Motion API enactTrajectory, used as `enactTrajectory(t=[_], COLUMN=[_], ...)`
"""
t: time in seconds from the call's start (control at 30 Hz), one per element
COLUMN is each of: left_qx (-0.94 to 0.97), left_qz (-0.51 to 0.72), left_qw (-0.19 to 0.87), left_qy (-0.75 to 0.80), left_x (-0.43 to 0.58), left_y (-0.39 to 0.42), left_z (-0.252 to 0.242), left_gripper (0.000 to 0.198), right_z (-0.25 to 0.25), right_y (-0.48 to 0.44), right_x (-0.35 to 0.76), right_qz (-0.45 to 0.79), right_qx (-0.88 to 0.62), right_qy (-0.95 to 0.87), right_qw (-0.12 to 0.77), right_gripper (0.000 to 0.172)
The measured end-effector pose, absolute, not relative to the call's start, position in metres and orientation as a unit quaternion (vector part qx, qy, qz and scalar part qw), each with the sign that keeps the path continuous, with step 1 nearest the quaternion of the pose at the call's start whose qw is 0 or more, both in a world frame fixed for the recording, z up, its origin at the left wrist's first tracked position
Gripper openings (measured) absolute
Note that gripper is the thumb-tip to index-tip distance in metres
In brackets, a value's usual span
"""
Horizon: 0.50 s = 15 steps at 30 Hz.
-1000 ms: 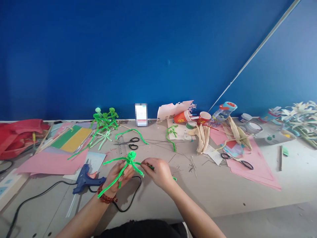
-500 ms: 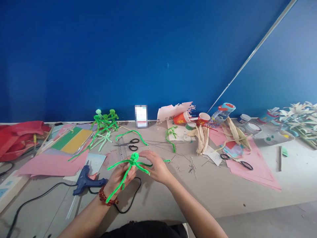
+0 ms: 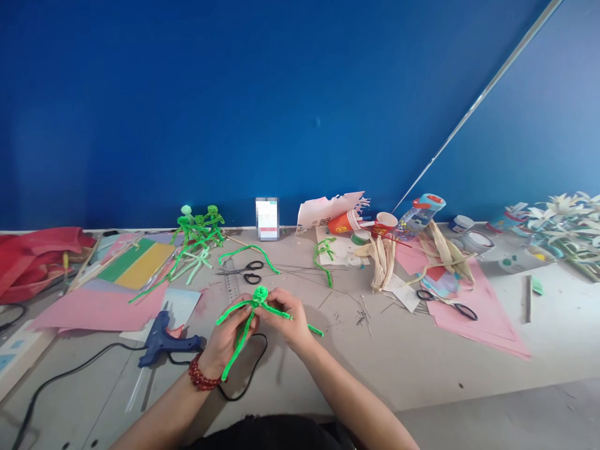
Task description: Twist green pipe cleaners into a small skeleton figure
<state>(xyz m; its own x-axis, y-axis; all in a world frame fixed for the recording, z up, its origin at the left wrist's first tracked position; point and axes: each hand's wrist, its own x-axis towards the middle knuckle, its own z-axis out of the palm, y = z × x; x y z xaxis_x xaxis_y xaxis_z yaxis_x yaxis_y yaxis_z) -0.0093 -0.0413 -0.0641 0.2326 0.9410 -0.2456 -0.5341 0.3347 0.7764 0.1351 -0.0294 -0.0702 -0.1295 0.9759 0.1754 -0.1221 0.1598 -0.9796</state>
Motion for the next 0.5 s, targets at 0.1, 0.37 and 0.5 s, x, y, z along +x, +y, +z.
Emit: enactTrajectory(t=[0.1,0.37,0.5], left_qx=[0.281,0.365,0.405], left_qz=[0.499,0.502,0.514], left_qw=[0.74,0.668,0.625], left_qy=[0.353,0.411,0.425], left_x=[-0.0092,-0.0109,-0.0146], left_y=[-0.0397,-0.0433,-0.044], left_z=[-0.0645,-0.0652,-0.0598], left_gripper=[0.029,0.023,0.022], right_z=[-0.0675,-0.0659,-0.0679], right_y=[-0.0301,-0.0298,-0.0269], right_x=[0.1341,0.1296,0.1325], right_qz=[0.555,0.607,0.631], right_qx=[-0.384,-0.411,-0.424], right_qy=[-0.507,-0.433,-0.4], right_qw=[0.535,0.525,0.512], right_gripper=[0.022,0.031,0.036])
